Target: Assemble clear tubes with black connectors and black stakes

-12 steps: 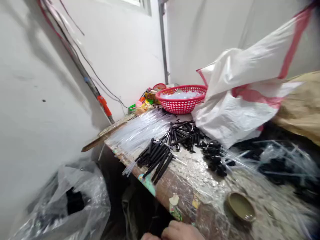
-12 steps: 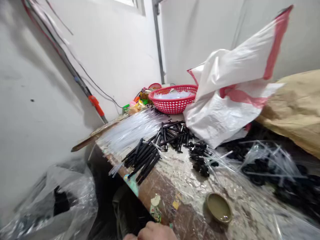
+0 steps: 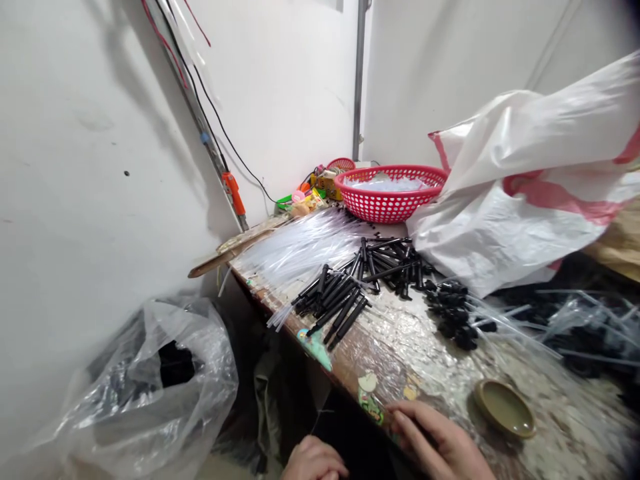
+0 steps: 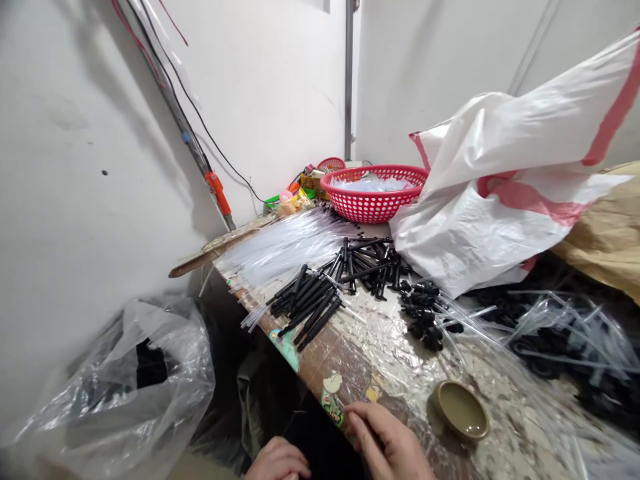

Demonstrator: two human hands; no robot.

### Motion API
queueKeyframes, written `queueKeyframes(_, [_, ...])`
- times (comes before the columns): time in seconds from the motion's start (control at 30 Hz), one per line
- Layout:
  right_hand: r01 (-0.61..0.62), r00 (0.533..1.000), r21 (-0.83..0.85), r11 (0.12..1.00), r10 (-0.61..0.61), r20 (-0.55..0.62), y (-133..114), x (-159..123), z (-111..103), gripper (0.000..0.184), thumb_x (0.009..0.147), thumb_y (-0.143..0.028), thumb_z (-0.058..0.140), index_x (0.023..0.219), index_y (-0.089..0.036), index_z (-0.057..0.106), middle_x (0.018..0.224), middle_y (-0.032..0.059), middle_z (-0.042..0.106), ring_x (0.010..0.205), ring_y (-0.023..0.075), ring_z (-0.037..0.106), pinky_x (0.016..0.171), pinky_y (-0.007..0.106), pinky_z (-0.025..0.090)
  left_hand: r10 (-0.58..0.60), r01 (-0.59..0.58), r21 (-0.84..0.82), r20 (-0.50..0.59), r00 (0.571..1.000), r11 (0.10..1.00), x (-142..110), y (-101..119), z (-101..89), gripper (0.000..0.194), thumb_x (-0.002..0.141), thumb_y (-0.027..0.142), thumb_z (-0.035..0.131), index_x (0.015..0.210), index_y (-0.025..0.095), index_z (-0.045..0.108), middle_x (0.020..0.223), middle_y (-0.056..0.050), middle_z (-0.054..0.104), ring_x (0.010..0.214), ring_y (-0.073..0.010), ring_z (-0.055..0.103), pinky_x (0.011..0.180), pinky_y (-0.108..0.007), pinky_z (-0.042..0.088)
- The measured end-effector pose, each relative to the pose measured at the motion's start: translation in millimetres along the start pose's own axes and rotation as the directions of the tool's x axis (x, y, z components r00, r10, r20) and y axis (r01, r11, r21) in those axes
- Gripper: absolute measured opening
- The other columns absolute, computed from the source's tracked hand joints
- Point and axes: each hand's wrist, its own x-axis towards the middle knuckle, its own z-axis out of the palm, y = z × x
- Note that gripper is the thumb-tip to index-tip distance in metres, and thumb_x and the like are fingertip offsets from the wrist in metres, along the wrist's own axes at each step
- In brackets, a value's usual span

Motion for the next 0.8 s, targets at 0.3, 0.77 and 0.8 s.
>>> queueKeyframes(0.3, [-0.408,0.88,0.303,0.861,0.46,-0.122,7,-9,5,0.048,0.072,-0.059,0.053,0.096,-0.019,0.065,0.067,0.001,0.061,0.047,0.0125,0.054,0.036,0.021,0.043,-0.067,0.061,-0.088,-0.07,0.995,0.994,-8,20,-8.3,0.026,0.089,0.026,0.04,0.097,0.024,0.064,0.095,-0.003,0.07,0.09,-0.0162,0.061,0.082,-0.029,0.045])
queueKeyframes(0.77, [-0.39,0.874,0.33,0.86,0.458,-0.162,-2,-4,6,0.044,0.075,-0.056,0.051,0.096,-0.018,0.062,0.069,-0.001,0.058,0.04,0.0078,0.047,0.036,0.021,0.038,0.067,-0.073,-0.064,-0.098,0.993,0.995,-12,16,-11.3,0.023,0.089,0.021,0.043,0.1,0.023,0.063,0.097,-0.005,0.07,0.092,-0.0152,0.062,0.082,-0.027,0.048])
queueKeyframes(0.8, [-0.378,0.878,0.33,0.865,0.448,-0.17,-3,-3,6,0.044,0.075,-0.055,0.051,0.095,-0.018,0.062,0.069,-0.0007,0.058,0.041,0.0083,0.048,0.035,0.021,0.039,0.097,-0.104,-0.051,-0.118,0.988,0.993,-12,10,-7.9,0.022,0.089,0.021,0.044,0.1,0.024,0.063,0.096,-0.004,0.07,0.09,-0.0148,0.062,0.082,-0.025,0.049])
